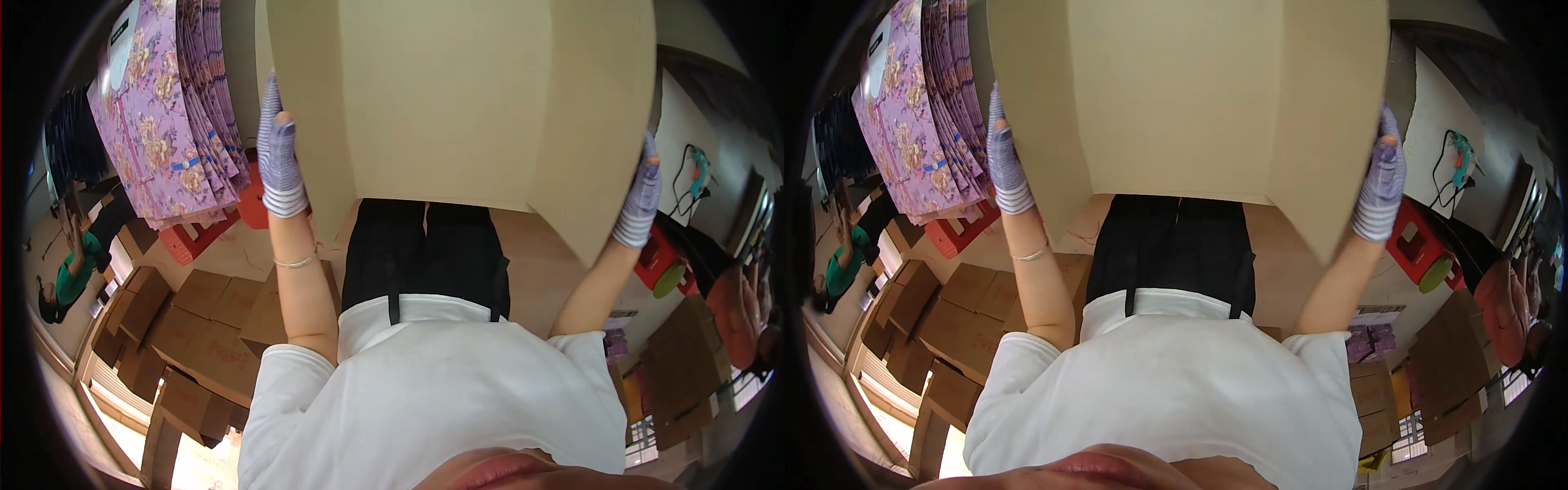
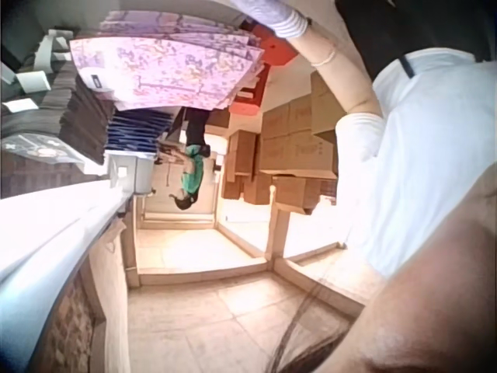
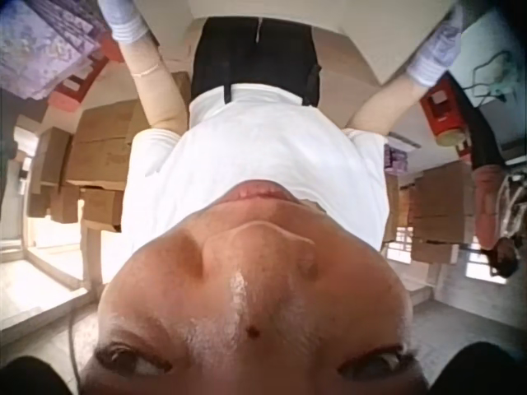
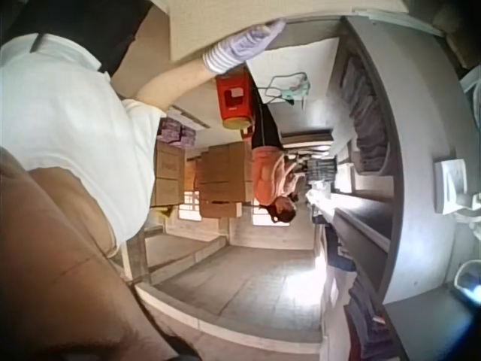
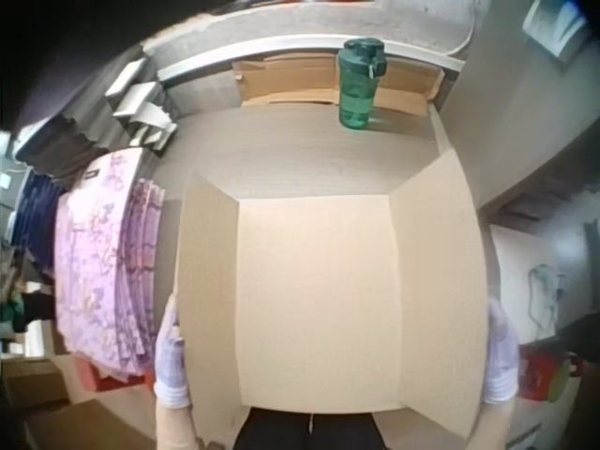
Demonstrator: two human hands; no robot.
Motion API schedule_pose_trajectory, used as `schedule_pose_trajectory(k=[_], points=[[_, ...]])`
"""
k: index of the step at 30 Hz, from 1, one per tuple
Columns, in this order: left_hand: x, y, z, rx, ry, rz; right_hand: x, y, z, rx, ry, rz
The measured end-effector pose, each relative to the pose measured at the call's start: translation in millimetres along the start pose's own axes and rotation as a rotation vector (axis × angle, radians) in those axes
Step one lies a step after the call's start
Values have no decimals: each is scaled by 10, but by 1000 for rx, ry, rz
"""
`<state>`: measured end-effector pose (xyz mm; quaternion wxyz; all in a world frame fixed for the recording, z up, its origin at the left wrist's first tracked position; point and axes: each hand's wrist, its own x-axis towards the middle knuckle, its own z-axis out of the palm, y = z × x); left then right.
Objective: The person folds a pink floral blouse on a cardboard sheet, aligning the edges and smoothing the fabric. They repeat this process for multiple identical blouses, stacking the finished items on the left side of the table.
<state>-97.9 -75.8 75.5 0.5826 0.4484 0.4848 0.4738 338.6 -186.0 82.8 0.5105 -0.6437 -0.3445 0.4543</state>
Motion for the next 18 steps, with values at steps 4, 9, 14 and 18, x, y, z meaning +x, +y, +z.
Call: schedule_pose_trajectory(k=[4, 9, 14, 18], points=[[107, 43, -19, 105, 162, -51, -105, -163, -133, -419, 105, 187], [420, 37, 133, 287, 34, 173, 293, -150, -307, -425, 200, -73], [680, 59, 325, 468, -36, 286, 354, -466, 175, -1136, 309, -424], [663, -147, 611, 726, -96, 470, 12, -266, 866, -470, -65, -276]])
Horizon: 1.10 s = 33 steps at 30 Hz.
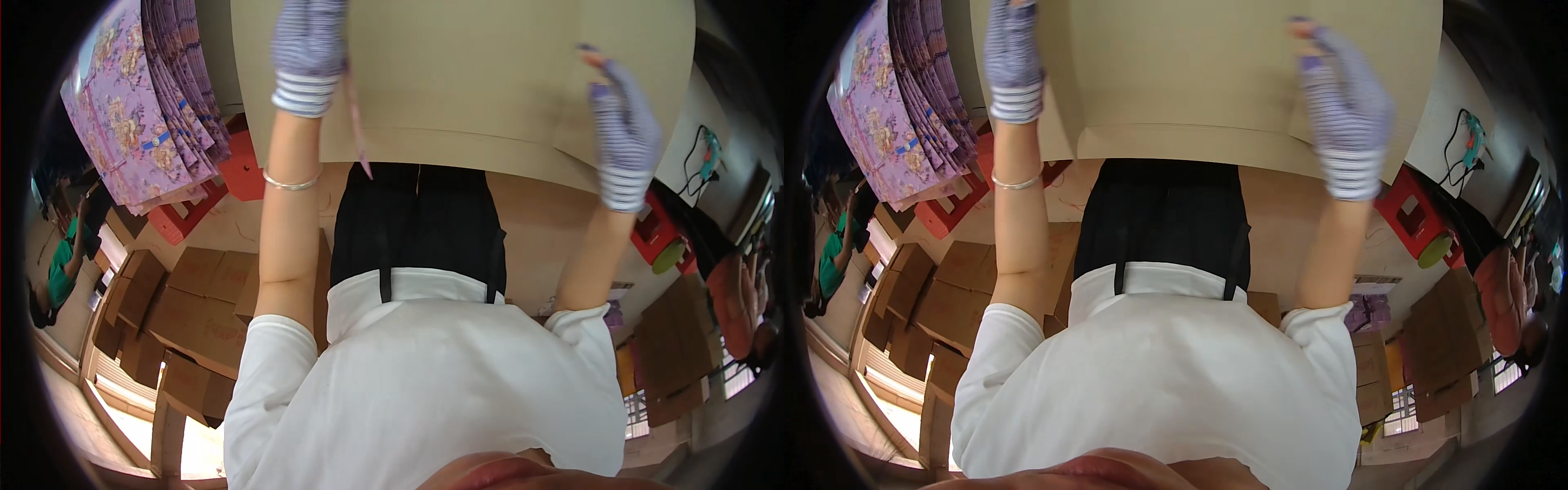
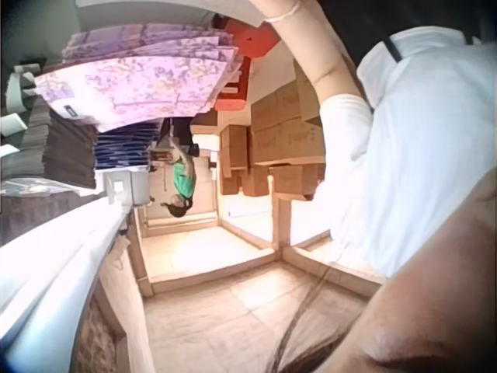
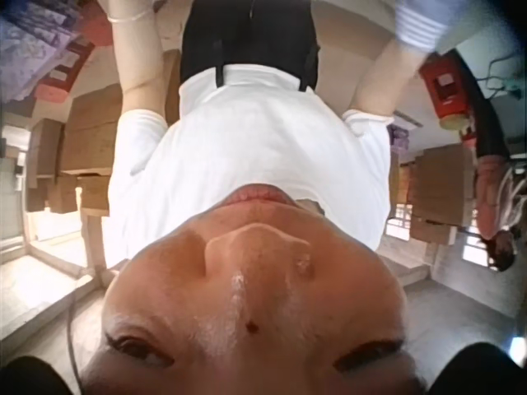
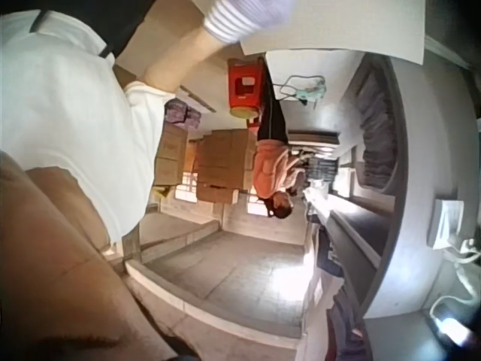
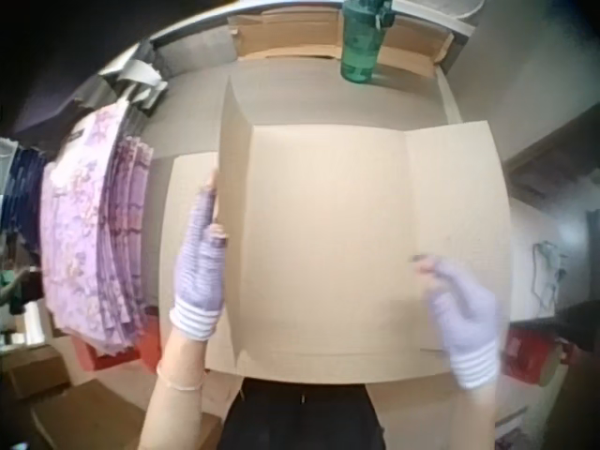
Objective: The person folds a pink floral blouse on a cardboard sheet, aligning the edges and smoothing the fabric. They repeat this process for multiple identical blouses, stacking the finished items on the left side of the table.
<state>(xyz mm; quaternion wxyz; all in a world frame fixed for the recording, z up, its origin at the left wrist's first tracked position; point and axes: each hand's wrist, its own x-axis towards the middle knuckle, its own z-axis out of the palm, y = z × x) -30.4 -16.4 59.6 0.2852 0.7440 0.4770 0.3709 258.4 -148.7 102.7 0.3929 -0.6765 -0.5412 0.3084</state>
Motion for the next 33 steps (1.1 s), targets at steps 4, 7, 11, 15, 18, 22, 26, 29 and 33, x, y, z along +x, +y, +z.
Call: schedule_pose_trajectory(k=[4, 7, 11, 15, 18, 22, 26, 29, 33], points=[[-163, 27, 446, 248, -97, 188, -205, -99, 663, 257, -197, 102], [-330, 62, 625, 444, -150, 216, -214, 20, 896, 218, -185, 328], [-501, -8, 720, 530, -217, 199, -194, 261, 960, 277, -166, 359], [-600, 43, 729, 492, -189, 219, -210, 404, 1021, -45, -212, 347], [-738, 87, 685, 525, -331, 220, -197, 366, 1098, -154, -145, 320], [-939, 91, 665, 501, -356, 265, -189, 310, 1125, -245, -128, 309], [-973, 103, 664, 476, -379, 246, -187, 351, 1126, -282, -136, 292], [-977, 105, 657, 461, -393, 237, -185, 364, 1124, -293, -135, 275], [-996, 71, 670, 445, -371, 254, -187, 345, 1126, -262, -132, 295]])
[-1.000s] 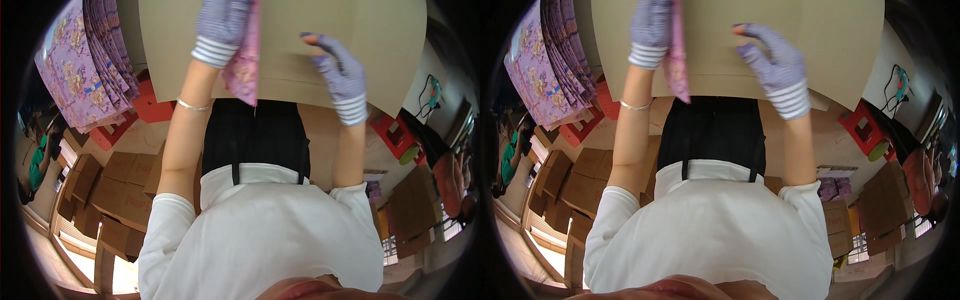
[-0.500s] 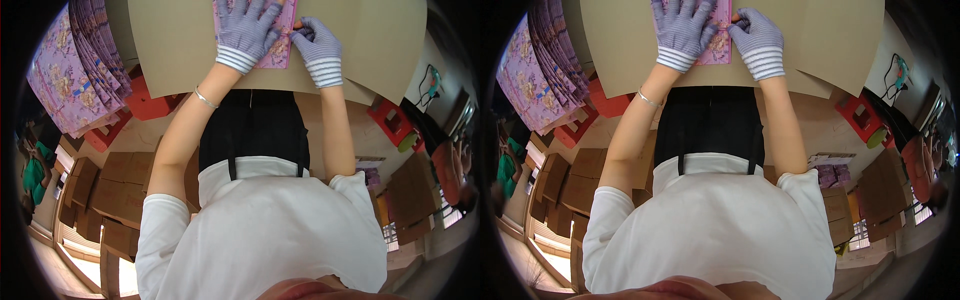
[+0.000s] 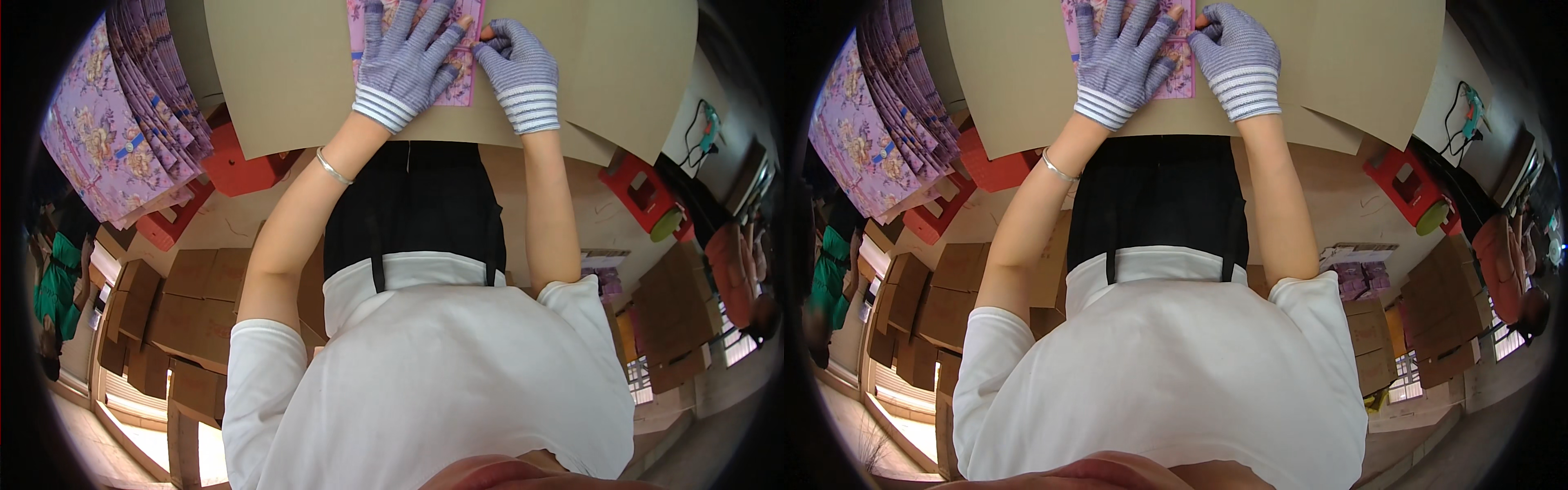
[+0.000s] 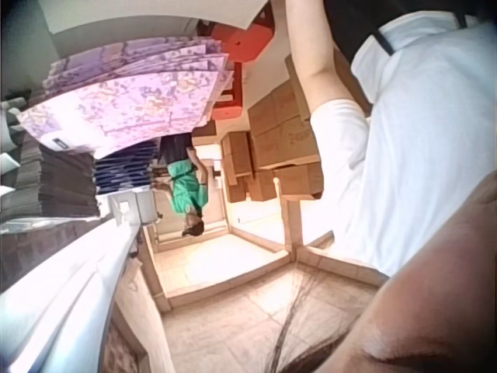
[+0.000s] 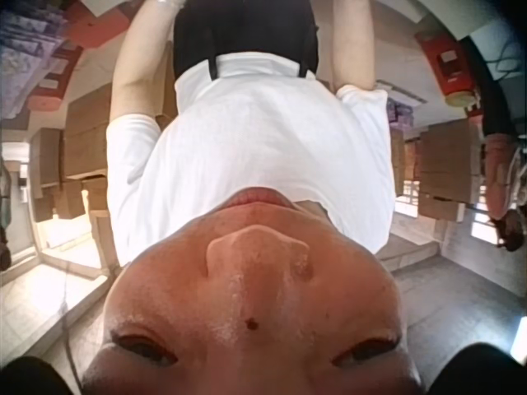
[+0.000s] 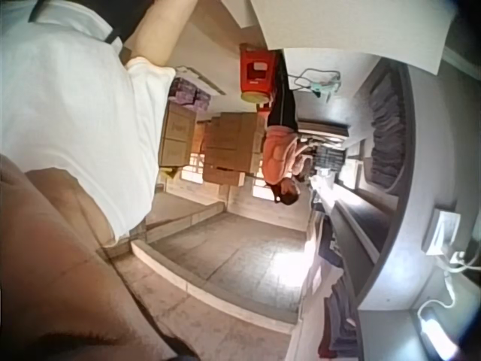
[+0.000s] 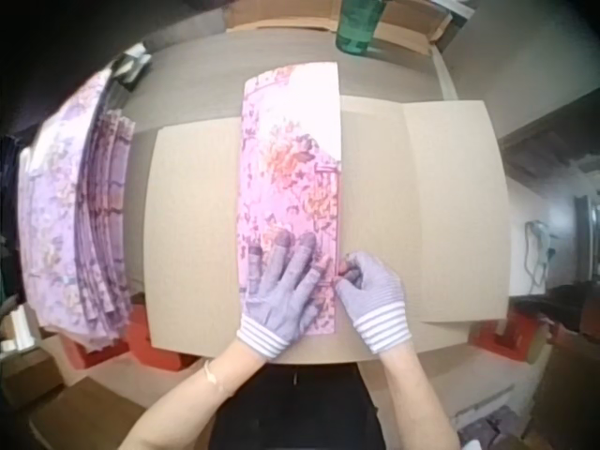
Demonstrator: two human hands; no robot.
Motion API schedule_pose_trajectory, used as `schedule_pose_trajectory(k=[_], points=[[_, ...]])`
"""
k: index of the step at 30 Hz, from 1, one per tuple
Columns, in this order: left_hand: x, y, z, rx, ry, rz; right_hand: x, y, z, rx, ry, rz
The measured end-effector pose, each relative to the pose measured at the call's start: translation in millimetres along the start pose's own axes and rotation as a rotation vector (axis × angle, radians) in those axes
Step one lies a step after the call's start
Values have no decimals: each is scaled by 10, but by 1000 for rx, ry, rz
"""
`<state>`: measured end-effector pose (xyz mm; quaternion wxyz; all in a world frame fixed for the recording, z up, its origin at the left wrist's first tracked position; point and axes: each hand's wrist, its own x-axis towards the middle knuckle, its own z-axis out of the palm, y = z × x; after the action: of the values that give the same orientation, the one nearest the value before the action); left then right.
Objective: The person folds a pink floral blouse on a cardboard sheet, aligning the edges and smoothing the fabric. They repeat this process for multiple identical blouses, stacking the finished items on the left side of the table.
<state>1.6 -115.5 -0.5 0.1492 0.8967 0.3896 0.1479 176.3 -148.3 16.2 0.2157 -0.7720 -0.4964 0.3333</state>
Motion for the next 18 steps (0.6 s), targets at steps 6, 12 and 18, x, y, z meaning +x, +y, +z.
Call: schedule_pose_trajectory(k=[6, 12, 18], points=[[4, 2, 13, -4, 17, -2, 12, -23, -16, -54, -25, 25], [5, -2, 7, -7, 29, 4, 5, 27, 3, -14, -5, -23], [-2, -10, 0, -7, 1, 3, 14, 3, 1, -39, -27, 3]])
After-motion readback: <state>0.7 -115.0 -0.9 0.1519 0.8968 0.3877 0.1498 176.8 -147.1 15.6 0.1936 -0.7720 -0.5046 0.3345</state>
